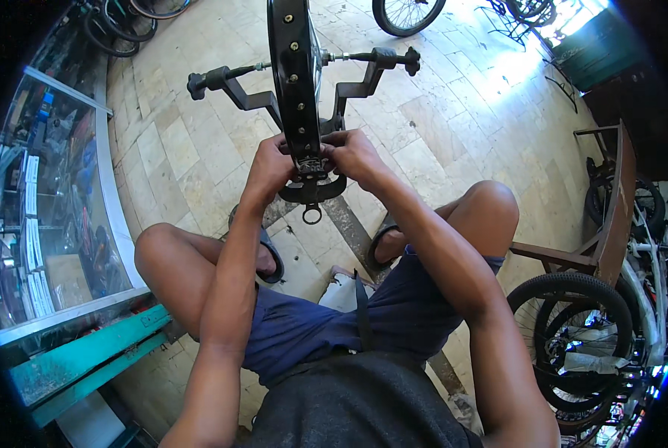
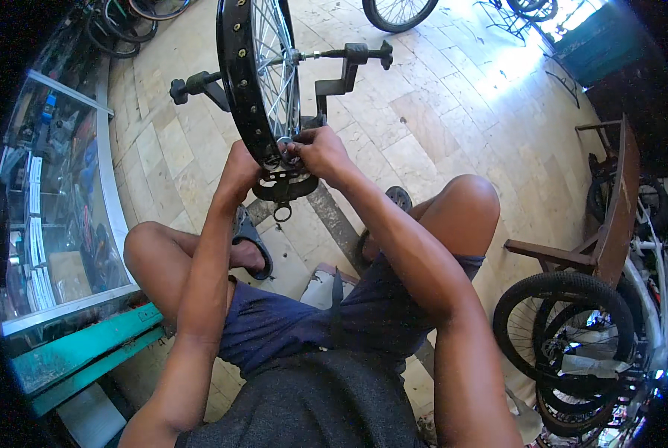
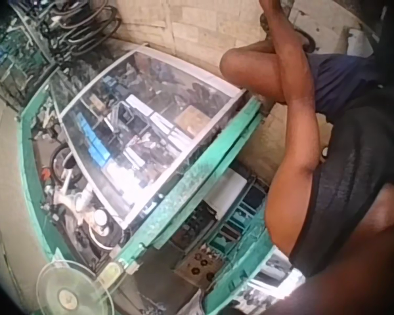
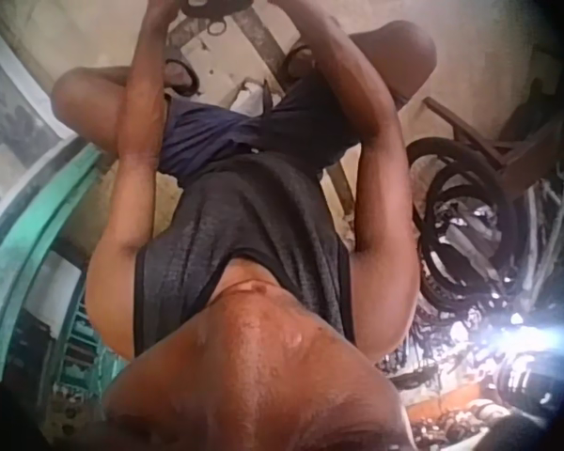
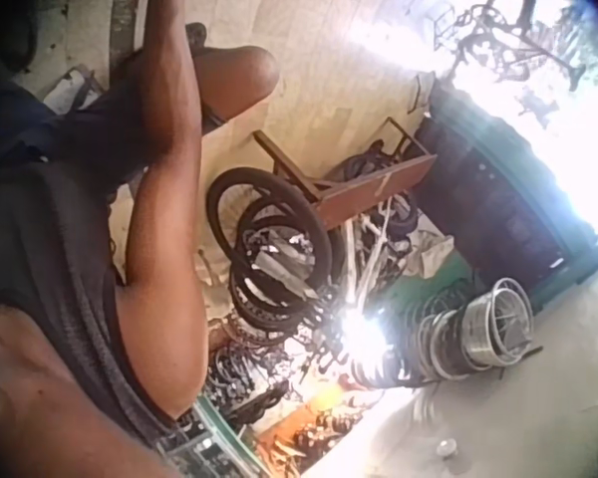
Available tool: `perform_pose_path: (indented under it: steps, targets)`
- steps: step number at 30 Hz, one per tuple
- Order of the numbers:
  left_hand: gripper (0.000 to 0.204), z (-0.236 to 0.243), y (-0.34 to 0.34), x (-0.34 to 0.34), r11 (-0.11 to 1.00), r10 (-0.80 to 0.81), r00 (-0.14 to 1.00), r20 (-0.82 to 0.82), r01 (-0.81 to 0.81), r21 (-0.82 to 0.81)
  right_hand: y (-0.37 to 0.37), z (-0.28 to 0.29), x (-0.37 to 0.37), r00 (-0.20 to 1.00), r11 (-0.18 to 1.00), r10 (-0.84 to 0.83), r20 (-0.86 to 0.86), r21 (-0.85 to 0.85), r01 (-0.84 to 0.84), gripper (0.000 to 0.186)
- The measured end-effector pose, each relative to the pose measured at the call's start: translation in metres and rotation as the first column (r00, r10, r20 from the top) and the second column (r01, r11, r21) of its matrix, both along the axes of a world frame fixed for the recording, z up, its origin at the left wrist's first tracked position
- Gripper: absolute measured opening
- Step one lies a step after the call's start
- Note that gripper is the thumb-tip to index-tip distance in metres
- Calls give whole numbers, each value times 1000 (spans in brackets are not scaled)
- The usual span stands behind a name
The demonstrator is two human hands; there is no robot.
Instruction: The person trues a bicycle wheel mounted on a truing stand by rotating the wheel and tightening the spoke nipples using a spoke wrench.
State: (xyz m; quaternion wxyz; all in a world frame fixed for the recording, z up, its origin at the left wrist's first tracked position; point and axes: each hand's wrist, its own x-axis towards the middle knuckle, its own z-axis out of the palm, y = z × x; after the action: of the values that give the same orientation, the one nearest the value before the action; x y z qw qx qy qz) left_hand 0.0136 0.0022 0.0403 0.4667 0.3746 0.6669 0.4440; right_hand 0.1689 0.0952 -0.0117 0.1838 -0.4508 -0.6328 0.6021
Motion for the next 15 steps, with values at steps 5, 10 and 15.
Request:
perform_pose_path:
  steps: [5,10,15]
  targets:
    - [22,-23,5,-6,1000,-8,1000,-13,8,14,-6,3,-4,998,998,-57,21,-28,58,27]
    - [23,-37,11,-11,1000,-18,998,-54,18,-4,-8,7,-8,991,983,-63,116,178,42,28]
    - [22,-41,13,-14,999,-12,999,-51,10,-47,-10,8,-12,993,957,-59,105,289,26,29]
